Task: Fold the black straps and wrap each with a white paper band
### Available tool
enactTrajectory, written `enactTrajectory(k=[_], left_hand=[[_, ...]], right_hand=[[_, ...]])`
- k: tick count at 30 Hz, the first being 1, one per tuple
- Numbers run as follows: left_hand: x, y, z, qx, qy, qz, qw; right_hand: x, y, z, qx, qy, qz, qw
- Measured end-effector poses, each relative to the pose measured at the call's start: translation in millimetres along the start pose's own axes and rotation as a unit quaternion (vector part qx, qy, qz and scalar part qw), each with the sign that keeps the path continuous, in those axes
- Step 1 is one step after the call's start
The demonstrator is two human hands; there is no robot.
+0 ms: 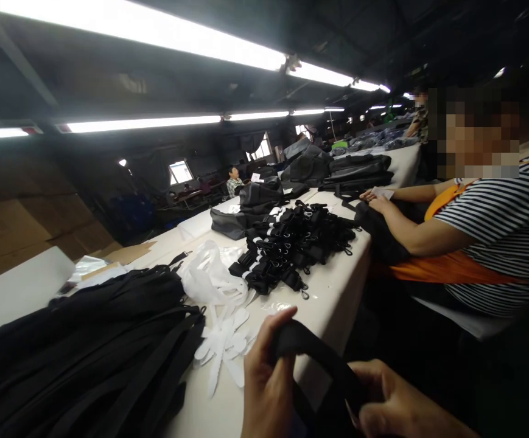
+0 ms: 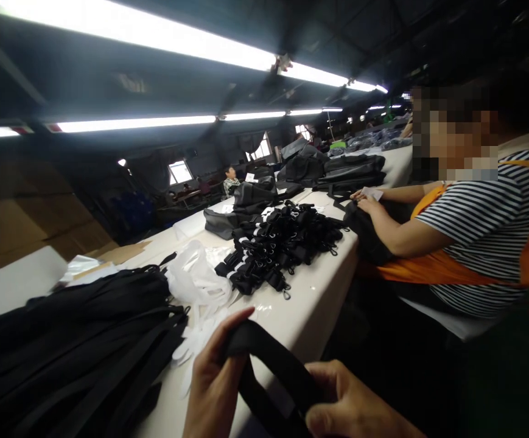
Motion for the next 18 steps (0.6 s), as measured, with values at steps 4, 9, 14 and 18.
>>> enactTrajectory(k=[4, 9, 14, 18], left_hand=[[-7.2, 20.9, 1.0, -0.025, -0.092, 0.037, 0.995], [-6.9, 29.4, 1.9, 0.027, -0.208, 0.041, 0.977], [-8.4, 30.2, -4.6, 0.027, -0.291, 0.062, 0.954], [-12.6, 43.0, -16.5, 0.01, -0.348, 0.086, 0.934]], right_hand=[[5.5, 21.2, -12.0, -0.054, 0.011, 0.016, 0.998], [3.2, 40.8, -5.2, -0.102, -0.057, 0.011, 0.993], [6.5, 54.2, 16.6, -0.085, -0.007, -0.007, 0.996], [8.4, 70.1, 34.8, -0.105, -0.021, -0.016, 0.994]])
Point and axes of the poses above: each hand's wrist, its own y-axis towards the middle knuckle, its own x-axis out of the palm, z = x × y, the point moved 5 cm from there along y, towards the middle knuckle, and after that the axes turned 2 degrees about -x, right-handed, at the moved point
